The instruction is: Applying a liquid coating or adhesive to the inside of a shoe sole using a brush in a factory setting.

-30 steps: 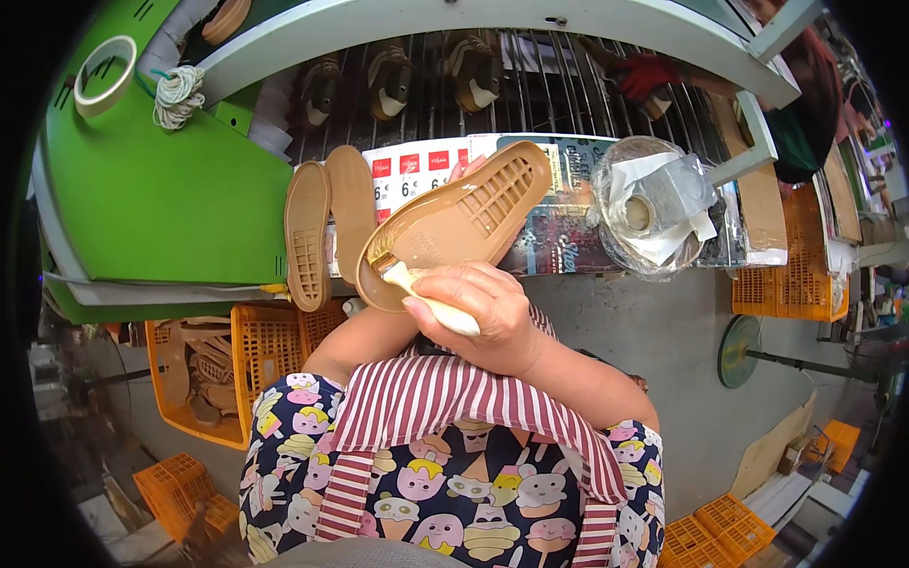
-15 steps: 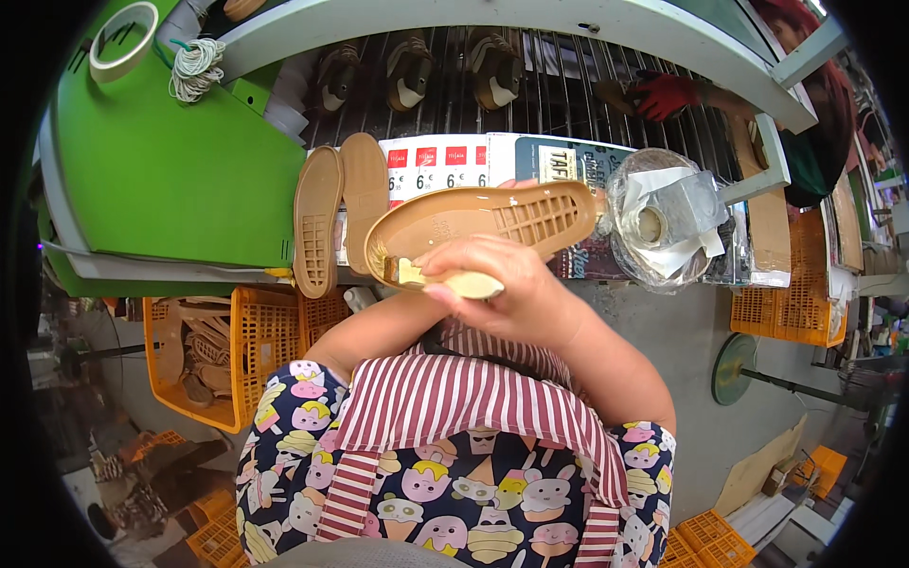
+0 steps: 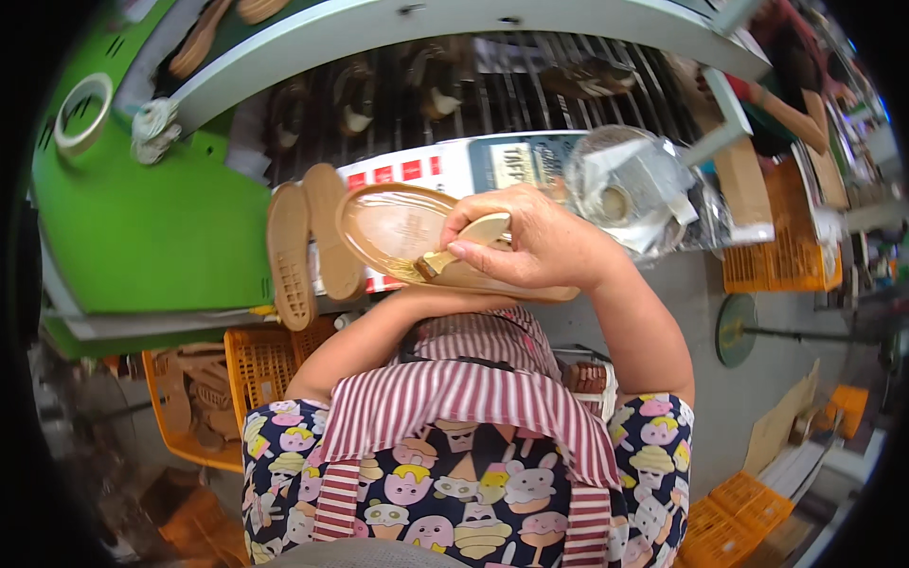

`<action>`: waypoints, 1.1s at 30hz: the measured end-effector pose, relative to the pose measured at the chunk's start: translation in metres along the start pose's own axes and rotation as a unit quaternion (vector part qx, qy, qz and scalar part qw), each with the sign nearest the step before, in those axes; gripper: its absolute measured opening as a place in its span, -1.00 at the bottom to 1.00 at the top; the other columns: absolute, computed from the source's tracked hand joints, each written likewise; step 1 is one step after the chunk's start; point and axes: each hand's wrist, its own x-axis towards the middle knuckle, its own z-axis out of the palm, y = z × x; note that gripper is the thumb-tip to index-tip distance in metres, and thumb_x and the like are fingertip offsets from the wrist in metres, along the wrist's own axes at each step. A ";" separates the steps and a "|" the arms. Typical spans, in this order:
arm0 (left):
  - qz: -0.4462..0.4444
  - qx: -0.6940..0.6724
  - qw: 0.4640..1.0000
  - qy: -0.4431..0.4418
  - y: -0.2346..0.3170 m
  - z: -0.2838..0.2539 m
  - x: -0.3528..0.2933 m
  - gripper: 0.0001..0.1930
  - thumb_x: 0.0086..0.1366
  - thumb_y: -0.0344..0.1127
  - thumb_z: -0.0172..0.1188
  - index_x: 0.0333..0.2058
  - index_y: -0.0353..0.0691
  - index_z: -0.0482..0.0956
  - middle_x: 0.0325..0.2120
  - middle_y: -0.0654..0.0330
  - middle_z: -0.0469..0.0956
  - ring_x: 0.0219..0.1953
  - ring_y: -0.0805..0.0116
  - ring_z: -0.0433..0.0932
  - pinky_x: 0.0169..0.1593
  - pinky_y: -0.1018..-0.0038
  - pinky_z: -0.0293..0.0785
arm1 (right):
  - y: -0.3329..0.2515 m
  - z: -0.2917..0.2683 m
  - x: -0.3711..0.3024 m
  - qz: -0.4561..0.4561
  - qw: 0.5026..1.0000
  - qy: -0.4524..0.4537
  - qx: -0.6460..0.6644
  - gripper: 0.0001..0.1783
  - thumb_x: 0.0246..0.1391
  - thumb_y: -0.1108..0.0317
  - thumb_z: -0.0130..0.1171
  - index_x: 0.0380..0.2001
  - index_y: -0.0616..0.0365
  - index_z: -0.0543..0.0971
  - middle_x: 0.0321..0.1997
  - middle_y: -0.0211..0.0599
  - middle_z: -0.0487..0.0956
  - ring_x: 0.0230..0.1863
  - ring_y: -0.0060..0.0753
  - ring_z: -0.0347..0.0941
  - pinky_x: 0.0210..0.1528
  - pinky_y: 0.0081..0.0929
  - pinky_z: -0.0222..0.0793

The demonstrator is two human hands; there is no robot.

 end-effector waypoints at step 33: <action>0.073 -0.457 0.875 0.139 0.006 -0.033 -0.023 -0.24 0.37 0.27 -0.49 0.28 -0.23 0.07 0.09 -0.21 0.33 -0.13 -0.01 0.57 -0.22 0.16 0.64 | 0.156 -0.032 -0.179 0.328 0.777 0.531 -0.081 -0.73 0.14 0.27 0.18 -0.32 0.33 0.57 -0.53 -0.27 0.61 -0.44 -0.56 0.58 -0.43 -0.63 0.41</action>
